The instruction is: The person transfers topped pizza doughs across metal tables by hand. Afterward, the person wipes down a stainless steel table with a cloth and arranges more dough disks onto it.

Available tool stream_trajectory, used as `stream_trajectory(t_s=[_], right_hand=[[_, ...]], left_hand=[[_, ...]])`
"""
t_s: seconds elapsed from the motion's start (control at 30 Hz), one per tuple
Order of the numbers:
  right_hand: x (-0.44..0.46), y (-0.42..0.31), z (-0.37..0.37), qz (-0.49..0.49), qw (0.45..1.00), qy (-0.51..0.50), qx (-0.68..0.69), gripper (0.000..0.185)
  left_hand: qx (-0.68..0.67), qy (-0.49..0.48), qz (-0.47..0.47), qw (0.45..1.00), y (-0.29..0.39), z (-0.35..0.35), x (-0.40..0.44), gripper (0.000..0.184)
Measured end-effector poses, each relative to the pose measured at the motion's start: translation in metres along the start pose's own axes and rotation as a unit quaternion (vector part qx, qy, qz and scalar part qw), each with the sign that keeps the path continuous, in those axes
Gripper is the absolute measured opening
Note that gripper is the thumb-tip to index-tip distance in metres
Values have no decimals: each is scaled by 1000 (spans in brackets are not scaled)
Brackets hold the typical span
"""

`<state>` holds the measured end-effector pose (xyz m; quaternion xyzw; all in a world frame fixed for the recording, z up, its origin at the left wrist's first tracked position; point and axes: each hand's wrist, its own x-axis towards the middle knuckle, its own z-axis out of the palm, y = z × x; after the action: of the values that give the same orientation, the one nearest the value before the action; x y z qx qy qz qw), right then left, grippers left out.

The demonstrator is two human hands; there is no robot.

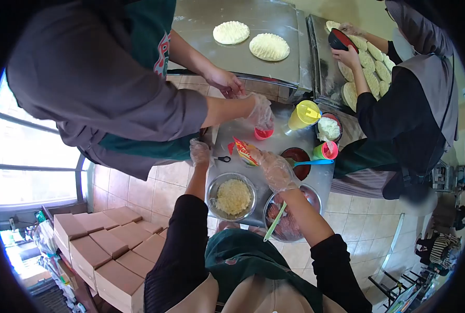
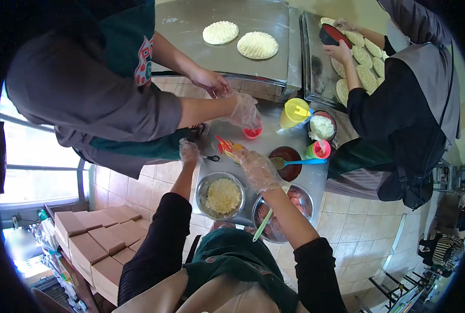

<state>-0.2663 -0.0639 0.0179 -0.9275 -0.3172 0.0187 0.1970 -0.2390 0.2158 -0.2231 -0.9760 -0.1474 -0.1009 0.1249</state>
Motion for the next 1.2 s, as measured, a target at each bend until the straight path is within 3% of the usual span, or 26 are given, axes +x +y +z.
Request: stream_trajectory(t_s=[0.03, 0.07, 0.1, 0.13, 0.2, 0.23, 0.27, 0.3, 0.33, 0.37, 0.4, 0.43, 0.47, 0.53, 0.63, 0.67, 0.73, 0.77, 0.83, 0.97, 1.03, 1.07, 1.13, 1.17, 1.2], right_hand=[[0, 0, 0, -4, 1000, 0, 3, 47], [1, 1, -2, 8, 1000, -13, 1, 46], [2, -1, -4, 20, 1000, -24, -1, 45], [4, -7, -11, 16, 1000, -21, 2, 45], [5, -22, -33, -15, 995, 93, 24, 42], [4, -27, -40, -19, 995, 94, 26, 42], [2, -30, -47, -104, 991, 87, 10, 41], [0, -33, -51, -187, 979, 80, -7, 41], [-3, -40, -53, -190, 978, 82, -8, 41], [-6, -47, -54, -243, 969, 37, 28, 41], [-11, -55, -55, -293, 954, -9, 63, 42], [-17, -64, -49, -267, 957, -109, 21, 44], [-25, -67, -46, -269, 957, -105, 15, 44], [-36, -70, -47, -218, 946, -233, 62, 47], [-44, -70, -53, -221, 917, -315, 100, 60], [-49, -68, -48, -219, 919, -314, 97, 60], [-55, -65, -40, -249, 900, -295, 202, 63], [-59, -62, -38, -245, 903, -293, 200, 63], [-60, -66, -47, -260, 883, -307, 241, 61], [-68, -68, -48, -252, 857, -334, 302, 52], [-72, -75, -45, -230, 910, -299, 173, 46], [-72, -79, -46, -233, 909, -299, 174, 46], [-70, -91, -54, -299, 923, -242, 9, 39], [-72, -92, -51, -301, 922, -242, 9, 39], [-75, -93, -47, -328, 928, -176, 10, 37]], left_hand=[[-167, -33, -71, 983, -6, -12, 5, 23], [-328, -63, -139, 932, -15, -25, 10, 23], [-270, -108, -5, 957, -28, -51, 11, 21], [-266, -105, -6, 958, -35, -67, 8, 21], [-533, -120, -127, 828, -42, -89, -4, 20], [-624, -128, -84, 767, -46, -98, -10, 19], [-623, -124, -86, 768, -48, -107, -20, 19], [-635, -205, -80, 741, -42, -170, -23, 18], [-642, -284, -72, 708, -36, -211, -26, 19], [-643, -280, -72, 709, -31, -218, -30, 19], [-563, -325, 67, 757, -27, -224, -33, 20], [-465, -358, 206, 783, -24, -230, -35, 20], [-465, -352, 208, 785, -21, -236, -37, 20], [-303, -236, 463, 799, -13, -245, -43, 21], [-334, -236, 501, 762, -7, -239, -55, 21], [-335, -232, 504, 761, -6, -236, -60, 21], [-386, -468, 326, 725, -6, -257, -63, 22], [-386, -466, 331, 724, -7, -253, -66, 22], [-318, -325, 506, 733, -9, -245, -67, 22], [-351, -308, 552, 691, -11, -246, -70, 21], [-462, -545, 382, 586, -13, -270, -67, 24], [-462, -545, 380, 587, -14, -277, -68, 24], [-487, -659, 231, 524, -16, -285, -69, 32], [-488, -658, 229, 525, -18, -285, -67, 32], [-485, -687, 238, 485, -21, -283, -63, 36]])
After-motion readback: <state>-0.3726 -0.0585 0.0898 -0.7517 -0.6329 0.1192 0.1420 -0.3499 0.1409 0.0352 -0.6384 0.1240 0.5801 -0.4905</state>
